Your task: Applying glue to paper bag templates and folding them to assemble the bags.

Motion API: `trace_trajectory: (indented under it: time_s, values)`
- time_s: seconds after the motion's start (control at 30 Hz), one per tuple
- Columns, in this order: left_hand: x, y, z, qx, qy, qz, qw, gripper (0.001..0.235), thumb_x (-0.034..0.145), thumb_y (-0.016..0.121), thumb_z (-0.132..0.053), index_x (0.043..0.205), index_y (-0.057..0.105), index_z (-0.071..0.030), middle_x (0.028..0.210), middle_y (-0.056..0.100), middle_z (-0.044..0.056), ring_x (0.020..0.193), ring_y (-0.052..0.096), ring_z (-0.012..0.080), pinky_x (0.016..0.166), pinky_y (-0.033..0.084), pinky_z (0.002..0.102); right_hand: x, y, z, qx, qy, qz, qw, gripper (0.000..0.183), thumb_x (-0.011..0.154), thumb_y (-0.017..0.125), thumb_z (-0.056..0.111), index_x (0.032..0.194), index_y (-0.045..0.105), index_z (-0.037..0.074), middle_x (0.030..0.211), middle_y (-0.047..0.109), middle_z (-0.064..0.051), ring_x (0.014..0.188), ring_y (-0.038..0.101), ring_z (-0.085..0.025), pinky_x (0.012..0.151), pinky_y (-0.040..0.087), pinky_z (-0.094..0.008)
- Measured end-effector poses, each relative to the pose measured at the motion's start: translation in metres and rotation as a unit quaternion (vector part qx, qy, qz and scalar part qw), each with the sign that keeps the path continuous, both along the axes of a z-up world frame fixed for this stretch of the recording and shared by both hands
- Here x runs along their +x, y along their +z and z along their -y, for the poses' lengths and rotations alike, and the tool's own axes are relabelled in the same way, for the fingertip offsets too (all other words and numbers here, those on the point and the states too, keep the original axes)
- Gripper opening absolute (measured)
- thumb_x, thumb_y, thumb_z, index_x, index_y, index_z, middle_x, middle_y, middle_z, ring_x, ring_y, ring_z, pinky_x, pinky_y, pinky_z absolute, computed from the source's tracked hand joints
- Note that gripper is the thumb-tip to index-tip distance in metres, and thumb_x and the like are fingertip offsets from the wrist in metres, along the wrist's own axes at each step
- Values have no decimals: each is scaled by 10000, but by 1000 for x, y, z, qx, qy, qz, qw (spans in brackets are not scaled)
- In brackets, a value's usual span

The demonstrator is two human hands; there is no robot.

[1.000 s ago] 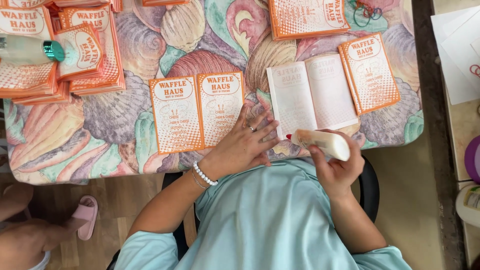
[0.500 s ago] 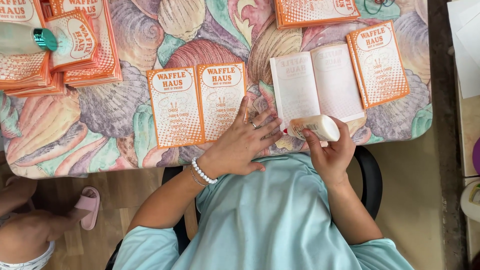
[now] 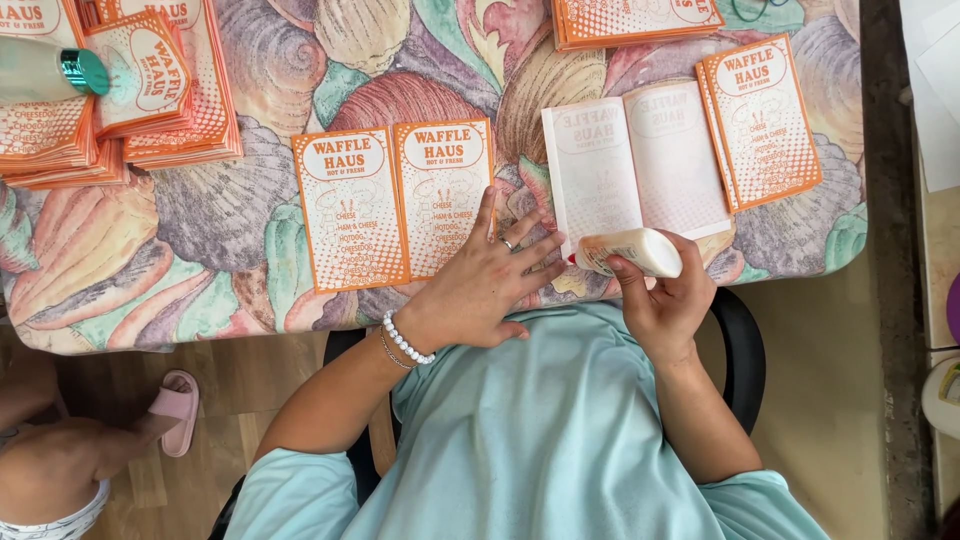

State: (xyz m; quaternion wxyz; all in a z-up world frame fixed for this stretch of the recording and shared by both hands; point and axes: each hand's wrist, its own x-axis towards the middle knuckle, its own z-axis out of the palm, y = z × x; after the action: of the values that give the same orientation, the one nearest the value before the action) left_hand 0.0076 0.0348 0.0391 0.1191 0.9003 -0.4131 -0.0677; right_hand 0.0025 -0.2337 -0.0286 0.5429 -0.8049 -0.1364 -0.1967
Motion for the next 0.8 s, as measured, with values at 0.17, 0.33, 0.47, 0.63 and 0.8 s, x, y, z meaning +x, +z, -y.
trace_trajectory:
  time_s: [0.17, 0.33, 0.47, 0.63, 0.8]
  values:
    - [-1, -1, 0, 4, 1, -1, 1000, 872, 700, 809, -613, 1417, 600, -162, 1560, 493, 117, 1506, 275, 415, 1147, -22, 836, -1, -6, 1, 9, 3, -2, 1000, 420, 875, 866, 43, 1163, 605, -115, 940, 714, -265, 1058, 694, -390, 839, 562, -476]
    - [-2, -1, 0, 7, 3, 2, 1000, 874, 696, 813, -606, 1420, 597, -169, 1557, 495, 113, 1505, 285, 412, 1150, -21, 834, 3, -3, 11, 15, 5, -6, 1000, 415, 892, 853, 40, 1172, 593, -122, 958, 714, -275, 1073, 660, -338, 848, 555, -470]
    - [-2, 0, 1, 1, 9, 2, 1000, 855, 692, 827, -584, 1409, 608, -173, 1540, 514, 112, 1502, 291, 411, 1153, -23, 830, 5, -2, 25, 27, -17, -3, 999, 410, 916, 853, 50, 1180, 591, -122, 951, 708, -261, 1094, 647, -325, 888, 543, -462]
    - [-1, -2, 1, -5, 8, -5, 1000, 837, 700, 827, -573, 1404, 615, -174, 1530, 527, 116, 1499, 301, 419, 1147, -35, 832, 6, -7, 41, 30, -35, 0, 999, 402, 934, 848, 52, 1184, 586, -123, 968, 706, -273, 1073, 645, -313, 885, 548, -478]
    - [-1, -3, 2, -4, 9, -1, 1000, 833, 702, 825, -567, 1406, 612, -176, 1532, 520, 121, 1502, 294, 419, 1152, -29, 826, 13, -4, 57, 18, -60, 26, 998, 365, 971, 839, 37, 1172, 586, -133, 975, 701, -282, 1050, 650, -311, 890, 546, -484]
